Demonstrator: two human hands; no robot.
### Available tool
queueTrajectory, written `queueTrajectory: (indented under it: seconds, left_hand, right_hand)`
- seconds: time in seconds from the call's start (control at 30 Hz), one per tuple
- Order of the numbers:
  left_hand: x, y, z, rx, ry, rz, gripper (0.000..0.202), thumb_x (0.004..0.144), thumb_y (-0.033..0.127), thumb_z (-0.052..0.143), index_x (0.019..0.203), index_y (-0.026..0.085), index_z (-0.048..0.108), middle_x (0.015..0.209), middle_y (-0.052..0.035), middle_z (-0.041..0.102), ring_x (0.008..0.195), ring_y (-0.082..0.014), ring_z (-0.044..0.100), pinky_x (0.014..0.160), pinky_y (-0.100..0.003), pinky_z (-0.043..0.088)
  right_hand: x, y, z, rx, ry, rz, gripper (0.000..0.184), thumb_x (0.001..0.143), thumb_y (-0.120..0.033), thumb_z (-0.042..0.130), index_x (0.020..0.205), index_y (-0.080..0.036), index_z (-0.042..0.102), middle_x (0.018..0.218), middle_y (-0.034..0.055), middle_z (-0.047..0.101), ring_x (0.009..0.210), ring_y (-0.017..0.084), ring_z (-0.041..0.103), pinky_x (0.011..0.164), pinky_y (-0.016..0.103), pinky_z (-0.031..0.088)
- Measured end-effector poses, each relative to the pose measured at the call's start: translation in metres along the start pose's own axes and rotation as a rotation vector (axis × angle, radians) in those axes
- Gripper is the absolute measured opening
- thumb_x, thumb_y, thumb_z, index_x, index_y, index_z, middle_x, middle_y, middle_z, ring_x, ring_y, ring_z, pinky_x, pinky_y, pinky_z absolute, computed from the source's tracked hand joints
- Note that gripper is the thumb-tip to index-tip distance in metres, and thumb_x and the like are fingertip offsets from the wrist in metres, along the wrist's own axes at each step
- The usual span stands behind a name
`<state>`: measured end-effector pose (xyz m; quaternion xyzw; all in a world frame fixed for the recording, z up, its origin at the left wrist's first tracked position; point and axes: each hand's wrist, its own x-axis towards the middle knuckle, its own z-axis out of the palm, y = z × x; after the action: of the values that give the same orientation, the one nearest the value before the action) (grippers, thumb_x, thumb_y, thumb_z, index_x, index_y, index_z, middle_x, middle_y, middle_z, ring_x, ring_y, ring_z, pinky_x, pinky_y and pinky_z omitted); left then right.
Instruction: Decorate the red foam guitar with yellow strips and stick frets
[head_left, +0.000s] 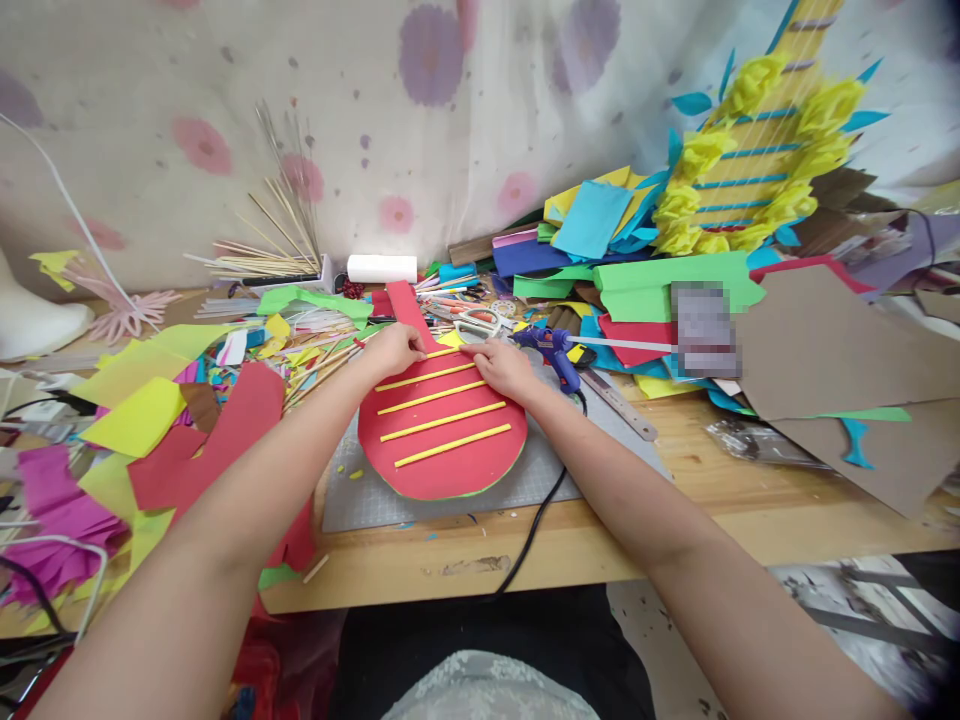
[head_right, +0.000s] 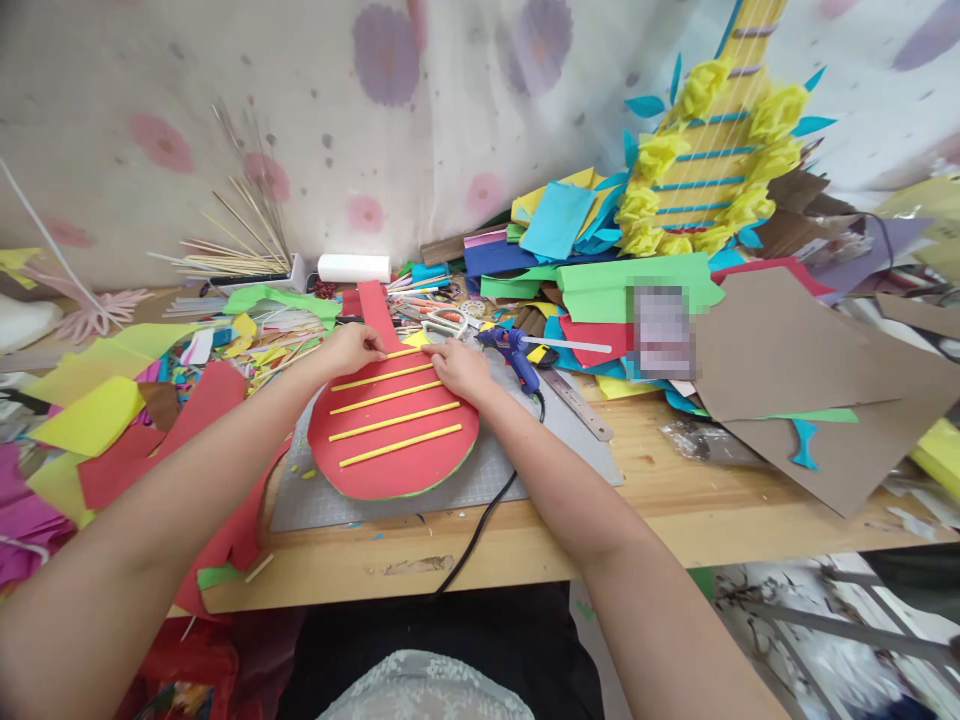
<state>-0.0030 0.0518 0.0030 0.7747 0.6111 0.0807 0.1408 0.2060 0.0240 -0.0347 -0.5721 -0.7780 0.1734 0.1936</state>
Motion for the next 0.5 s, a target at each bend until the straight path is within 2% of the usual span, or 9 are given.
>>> queueTrajectory:
  seconds: [0.17,0.3,0.4,0.5]
  left_hand:
    - [-0.006,0.004,-0.005,-0.019,-0.009,0.034,0.017,0.069,0.030,0.059,0.079,0.019,0.067,0.080,-0.0032,0.068,0.073,-0.0169,0.060,0.064,-0.026,0.044]
    - [-0.012,0.017,-0.006,-0.034,0.087,0.083,0.023,0.072,0.035,0.057,0.086,0.019,0.065,0.088,-0.0050,0.064,0.079,-0.0177,0.058,0.071,-0.028,0.045]
    - [-0.010,0.029,-0.001,-0.009,0.157,0.111,0.026,0.072,0.037,0.059,0.089,0.018,0.062,0.098,-0.0072,0.058,0.092,-0.0208,0.056,0.081,-0.032,0.043]
    - [-0.003,0.038,0.005,-0.002,0.164,0.133,0.032,0.070,0.038,0.062,0.094,0.018,0.058,0.104,-0.0088,0.055,0.102,-0.0236,0.051,0.088,-0.034,0.041]
  right_hand:
    - [-0.005,-0.003,-0.009,0.028,0.058,-0.058,0.037,0.084,-0.025,0.038,0.109,-0.030,0.065,0.104,0.0016,0.063,0.096,0.018,0.057,0.080,0.026,0.041]
    - [-0.018,0.006,-0.018,0.124,0.076,-0.044,0.031,0.079,-0.022,0.044,0.098,-0.024,0.068,0.102,0.0019,0.066,0.090,0.017,0.058,0.076,0.026,0.042]
    - [-0.036,0.024,-0.036,0.214,-0.003,-0.006,0.027,0.077,-0.025,0.047,0.091,-0.022,0.070,0.089,0.0014,0.069,0.076,0.014,0.059,0.068,0.025,0.042]
    - [-0.055,0.048,-0.060,0.266,-0.225,0.082,0.029,0.077,-0.040,0.051,0.081,-0.019,0.070,0.067,0.0015,0.065,0.058,0.013,0.055,0.054,0.024,0.040]
